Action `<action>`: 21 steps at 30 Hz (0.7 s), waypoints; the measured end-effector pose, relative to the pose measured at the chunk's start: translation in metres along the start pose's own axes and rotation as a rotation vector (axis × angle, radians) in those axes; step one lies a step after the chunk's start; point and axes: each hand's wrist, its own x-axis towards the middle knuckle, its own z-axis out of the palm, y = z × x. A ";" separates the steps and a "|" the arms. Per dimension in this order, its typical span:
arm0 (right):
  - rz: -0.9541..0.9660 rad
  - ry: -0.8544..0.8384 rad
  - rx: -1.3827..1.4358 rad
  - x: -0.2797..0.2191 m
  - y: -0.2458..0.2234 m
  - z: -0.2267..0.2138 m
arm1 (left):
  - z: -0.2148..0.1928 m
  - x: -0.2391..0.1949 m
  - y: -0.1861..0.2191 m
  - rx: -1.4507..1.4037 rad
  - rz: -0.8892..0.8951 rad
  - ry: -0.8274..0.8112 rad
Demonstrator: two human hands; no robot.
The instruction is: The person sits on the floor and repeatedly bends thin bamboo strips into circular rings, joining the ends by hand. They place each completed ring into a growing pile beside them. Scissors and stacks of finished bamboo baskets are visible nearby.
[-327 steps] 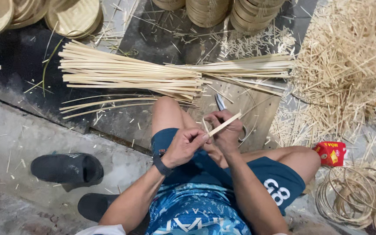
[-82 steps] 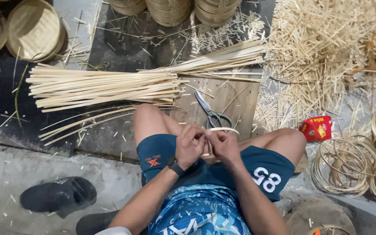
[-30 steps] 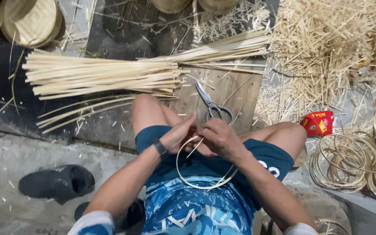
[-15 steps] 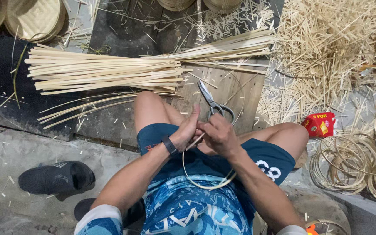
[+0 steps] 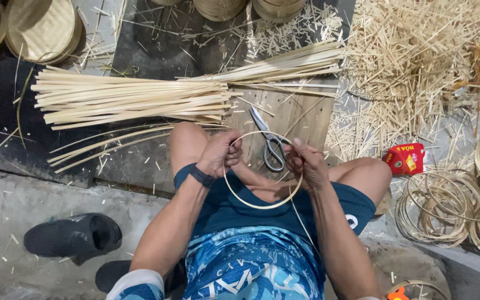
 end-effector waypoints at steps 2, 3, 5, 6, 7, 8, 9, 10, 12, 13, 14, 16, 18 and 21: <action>0.010 -0.002 -0.055 0.005 0.001 0.004 | 0.002 0.002 0.003 -0.075 0.059 -0.009; 0.014 -0.002 -0.083 0.005 0.000 0.007 | 0.001 0.002 0.004 -0.057 0.069 0.026; -0.120 0.029 -0.409 0.002 -0.004 0.012 | -0.001 -0.001 0.005 -0.019 0.089 0.092; -0.190 0.044 -0.572 0.002 -0.010 0.015 | -0.004 -0.002 0.007 0.020 0.097 0.107; -0.177 0.032 -0.706 0.000 -0.017 0.017 | -0.009 -0.004 0.008 0.059 0.105 0.123; -0.163 0.021 -0.838 0.000 -0.027 0.019 | -0.016 -0.007 0.008 0.098 0.112 0.140; -0.146 0.010 -0.970 -0.001 -0.039 0.021 | -0.025 -0.007 0.008 0.173 0.149 0.177; -0.093 0.002 -1.013 0.000 -0.054 0.024 | -0.035 -0.006 0.008 0.251 0.184 0.211; 0.017 -0.012 -1.096 0.008 -0.094 0.030 | -0.065 -0.003 0.011 0.410 0.291 0.348; -0.149 0.063 -0.997 0.018 -0.119 0.034 | -0.083 0.000 0.015 0.488 0.359 0.453; -0.315 0.135 -0.892 0.028 -0.140 0.040 | -0.105 0.003 0.022 0.520 0.383 0.534; -0.597 0.121 -0.268 0.042 -0.183 0.051 | -0.146 0.009 0.034 0.630 0.535 0.703; -0.660 0.130 -0.223 0.040 -0.202 0.063 | -0.180 0.014 0.049 0.757 0.720 0.874; -0.708 -0.030 -0.292 0.032 -0.188 0.080 | -0.204 0.014 0.063 0.448 0.486 1.026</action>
